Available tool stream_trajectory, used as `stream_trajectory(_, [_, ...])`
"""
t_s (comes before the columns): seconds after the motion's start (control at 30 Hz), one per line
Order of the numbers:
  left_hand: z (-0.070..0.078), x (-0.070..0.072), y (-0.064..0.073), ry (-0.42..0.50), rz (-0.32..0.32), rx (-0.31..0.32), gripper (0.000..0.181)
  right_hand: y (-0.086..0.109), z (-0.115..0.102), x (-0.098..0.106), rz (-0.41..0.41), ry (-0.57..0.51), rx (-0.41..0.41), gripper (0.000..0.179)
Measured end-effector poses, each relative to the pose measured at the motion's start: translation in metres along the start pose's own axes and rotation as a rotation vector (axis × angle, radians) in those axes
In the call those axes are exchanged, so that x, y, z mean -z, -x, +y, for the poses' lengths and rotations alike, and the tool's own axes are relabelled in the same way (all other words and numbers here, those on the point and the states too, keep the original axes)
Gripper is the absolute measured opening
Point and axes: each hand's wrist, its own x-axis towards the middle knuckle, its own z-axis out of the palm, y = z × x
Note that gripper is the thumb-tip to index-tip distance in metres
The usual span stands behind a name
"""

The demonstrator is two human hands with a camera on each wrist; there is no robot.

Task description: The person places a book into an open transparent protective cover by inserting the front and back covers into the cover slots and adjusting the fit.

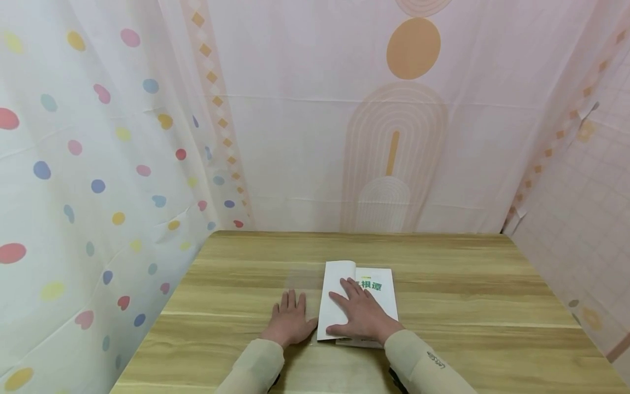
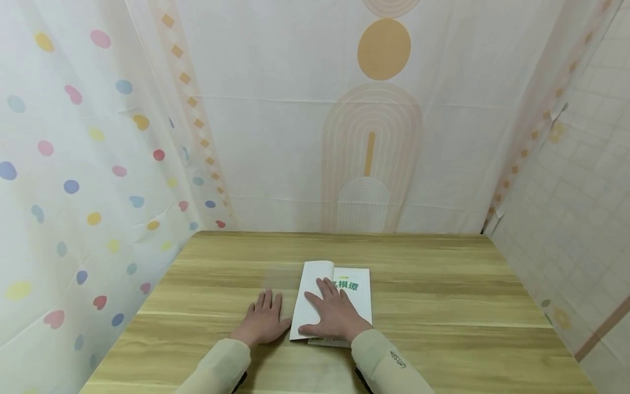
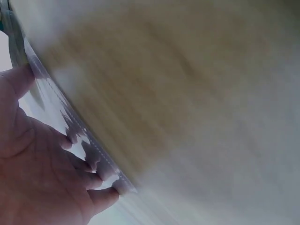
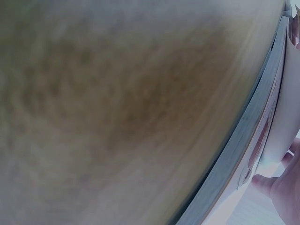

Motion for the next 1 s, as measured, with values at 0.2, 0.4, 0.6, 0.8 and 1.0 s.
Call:
stream_trajectory(0.2, [0.0009, -0.0002, -0.0032, 0.001, -0.013, 0.006, 0.07, -0.0002, 0.0006, -0.0004, -0.003, -0.007, -0.001, 0.087])
stream_trajectory(0.4, [0.0016, 0.002, -0.0039, 0.007, -0.017, 0.016, 0.062, -0.0003, 0.0011, -0.0014, -0.002, -0.005, 0.001, 0.088])
stream_trajectory(0.6, [0.0027, 0.0005, -0.0058, 0.028, 0.041, 0.007, 0.062, -0.0006, 0.0013, -0.0026, -0.004, 0.002, 0.008, 0.089])
stream_trajectory(0.8, [0.0033, 0.0, -0.009, 0.019, 0.084, 0.008, 0.059, -0.0015, -0.0002, -0.0014, -0.008, 0.0, 0.003, 0.09])
stream_trajectory(1.0, [0.0045, 0.0033, -0.007, 0.053, 0.103, 0.001, 0.058, -0.0038, -0.0016, -0.0003, -0.02, 0.012, 0.006, 0.089])
